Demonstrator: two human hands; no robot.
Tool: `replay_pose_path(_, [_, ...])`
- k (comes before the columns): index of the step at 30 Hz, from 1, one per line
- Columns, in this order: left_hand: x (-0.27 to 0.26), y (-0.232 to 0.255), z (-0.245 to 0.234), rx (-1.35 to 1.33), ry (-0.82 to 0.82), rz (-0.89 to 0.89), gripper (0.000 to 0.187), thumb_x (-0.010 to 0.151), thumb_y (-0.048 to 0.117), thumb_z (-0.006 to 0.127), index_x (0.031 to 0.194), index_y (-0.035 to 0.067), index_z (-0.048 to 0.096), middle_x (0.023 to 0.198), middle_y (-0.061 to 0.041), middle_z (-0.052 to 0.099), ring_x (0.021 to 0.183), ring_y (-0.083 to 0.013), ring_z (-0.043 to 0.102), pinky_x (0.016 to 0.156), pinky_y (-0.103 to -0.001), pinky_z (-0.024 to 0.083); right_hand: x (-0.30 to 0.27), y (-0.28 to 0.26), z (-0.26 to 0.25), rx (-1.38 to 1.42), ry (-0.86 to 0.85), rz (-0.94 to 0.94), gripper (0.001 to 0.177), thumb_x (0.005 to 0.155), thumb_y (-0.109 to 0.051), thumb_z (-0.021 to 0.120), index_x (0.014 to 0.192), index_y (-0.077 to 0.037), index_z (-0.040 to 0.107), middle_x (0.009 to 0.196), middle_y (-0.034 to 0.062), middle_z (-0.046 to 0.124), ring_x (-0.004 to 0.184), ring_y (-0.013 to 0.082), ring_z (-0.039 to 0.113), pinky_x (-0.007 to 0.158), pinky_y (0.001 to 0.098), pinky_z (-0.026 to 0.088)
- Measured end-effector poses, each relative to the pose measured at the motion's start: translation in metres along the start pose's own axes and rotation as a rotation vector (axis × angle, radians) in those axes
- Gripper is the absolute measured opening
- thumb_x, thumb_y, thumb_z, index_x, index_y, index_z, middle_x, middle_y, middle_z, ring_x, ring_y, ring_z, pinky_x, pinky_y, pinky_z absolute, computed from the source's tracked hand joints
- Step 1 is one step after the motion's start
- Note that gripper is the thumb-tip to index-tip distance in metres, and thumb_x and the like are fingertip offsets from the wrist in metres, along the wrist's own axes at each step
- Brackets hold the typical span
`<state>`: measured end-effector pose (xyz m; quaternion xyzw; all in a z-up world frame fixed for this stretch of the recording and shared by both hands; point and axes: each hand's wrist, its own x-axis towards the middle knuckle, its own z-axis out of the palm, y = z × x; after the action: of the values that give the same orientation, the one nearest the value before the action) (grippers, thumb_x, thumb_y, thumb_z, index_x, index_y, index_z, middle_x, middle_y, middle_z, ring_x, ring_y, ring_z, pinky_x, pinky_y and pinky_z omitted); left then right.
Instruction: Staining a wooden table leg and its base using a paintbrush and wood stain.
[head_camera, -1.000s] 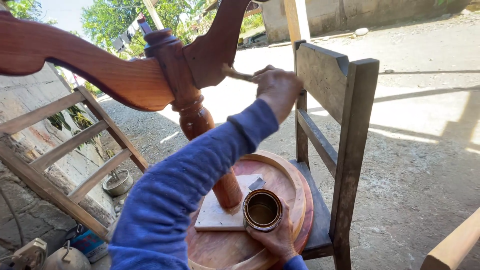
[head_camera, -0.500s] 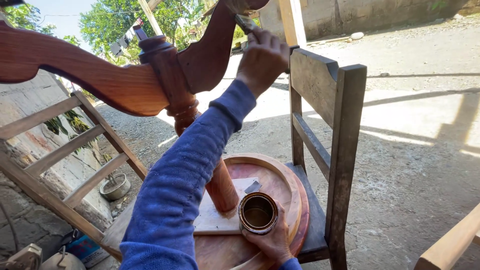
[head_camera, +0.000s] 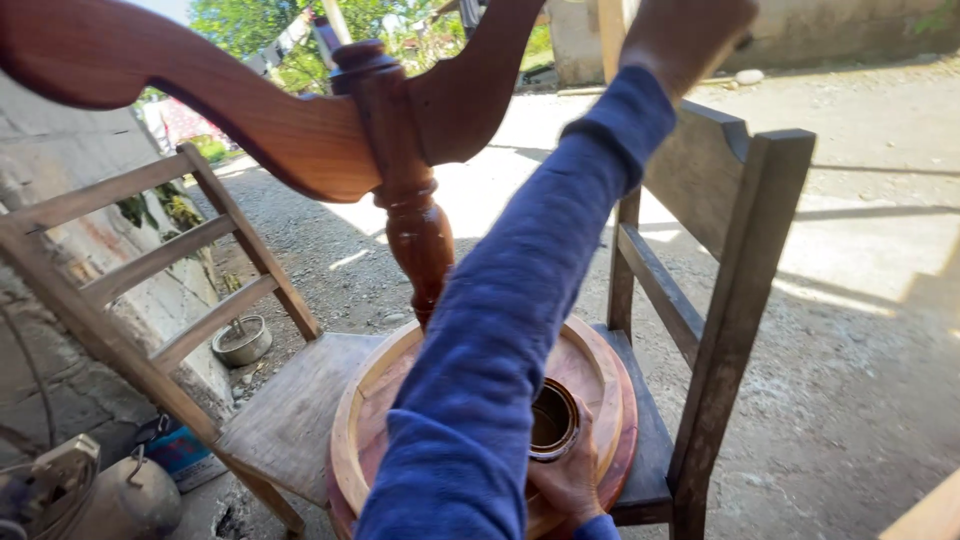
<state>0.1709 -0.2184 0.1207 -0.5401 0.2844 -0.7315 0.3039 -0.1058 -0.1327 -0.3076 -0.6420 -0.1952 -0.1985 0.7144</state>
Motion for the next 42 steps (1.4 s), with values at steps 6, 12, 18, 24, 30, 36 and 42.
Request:
replay_pose_path(6, [-0.003, 0.029, -0.064, 0.467, -0.425, -0.212, 0.019, 0.074, -0.005, 0.075, 0.090, 0.006, 0.074, 0.091, -0.025, 0.076, 0.084, -0.0372, 0.078, 0.066, -0.043, 0.067, 0.002, 0.012, 0.002, 0.039, 0.016, 0.024, 0.114, 0.055, -0.025, 0.097, 0.146, -0.003, 0.034, 0.137, 0.0155, 0.061, 0.126, 0.0249, 0.061, 0.106, 0.0394, 0.049])
replay_pose_path(12, [-0.111, -0.039, -0.137, 0.120, -0.535, 0.109, 0.012, 0.085, 0.010, 0.071, 0.092, 0.000, 0.072, 0.097, -0.028, 0.073, 0.096, -0.0448, 0.074, 0.074, -0.053, 0.067, 0.004, 0.000, -0.001, -0.040, 0.019, 0.047, 0.115, 0.047, -0.023, 0.099, 0.142, -0.004, 0.036, 0.130, 0.0156, 0.062, 0.121, 0.0242, 0.062, 0.101, 0.0381, 0.053])
replay_pose_path(18, [-0.169, -0.054, -0.228, -0.107, -0.535, 0.070, 0.020, 0.087, 0.019, 0.075, 0.096, 0.001, 0.070, 0.097, -0.026, 0.074, 0.098, -0.0393, 0.074, 0.079, -0.051, 0.065, 0.000, -0.005, -0.003, -0.027, 0.007, 0.001, 0.114, 0.049, -0.024, 0.098, 0.142, -0.004, 0.036, 0.130, 0.0157, 0.062, 0.121, 0.0250, 0.063, 0.101, 0.0386, 0.053])
replay_pose_path(24, [-0.243, -0.120, -0.296, -0.303, -0.500, -0.183, 0.015, 0.098, 0.016, 0.075, 0.102, 0.004, 0.068, 0.115, -0.022, 0.073, 0.114, -0.0374, 0.071, 0.099, -0.046, 0.062, -0.001, -0.007, -0.006, -0.057, 0.026, -0.009, 0.114, 0.050, -0.024, 0.098, 0.144, -0.003, 0.035, 0.131, 0.0158, 0.062, 0.122, 0.0254, 0.062, 0.102, 0.0395, 0.052])
replay_pose_path(30, [-0.255, -0.165, -0.361, -0.540, -0.336, -0.653, 0.023, 0.098, 0.008, 0.074, 0.120, 0.010, 0.066, 0.128, -0.013, 0.072, 0.120, -0.0325, 0.071, 0.102, -0.044, 0.063, 0.000, -0.002, -0.003, -0.118, 0.022, -0.020, 0.115, 0.050, -0.023, 0.097, 0.143, -0.002, 0.034, 0.132, 0.0163, 0.059, 0.122, 0.0256, 0.061, 0.103, 0.0397, 0.052])
replay_pose_path(36, [-0.317, -0.204, -0.367, -0.350, -0.586, -1.055, 0.007, 0.102, 0.010, 0.074, 0.109, 0.011, 0.075, 0.106, -0.011, 0.080, 0.081, -0.0211, 0.079, 0.058, -0.036, 0.062, -0.006, 0.013, -0.011, -0.120, 0.020, -0.076, 0.118, 0.051, -0.023, 0.096, 0.147, -0.001, 0.030, 0.137, 0.0178, 0.054, 0.128, 0.0268, 0.056, 0.109, 0.0399, 0.048])
replay_pose_path(42, [-0.299, -0.181, -0.341, -0.610, -0.243, -0.819, 0.010, 0.101, 0.008, 0.071, 0.111, 0.008, 0.072, 0.114, -0.015, 0.076, 0.107, -0.0251, 0.077, 0.089, -0.038, 0.068, -0.004, 0.014, -0.013, -0.106, 0.006, -0.037, 0.117, 0.052, -0.019, 0.096, 0.148, -0.002, 0.030, 0.138, 0.0168, 0.054, 0.129, 0.0260, 0.056, 0.109, 0.0392, 0.048])
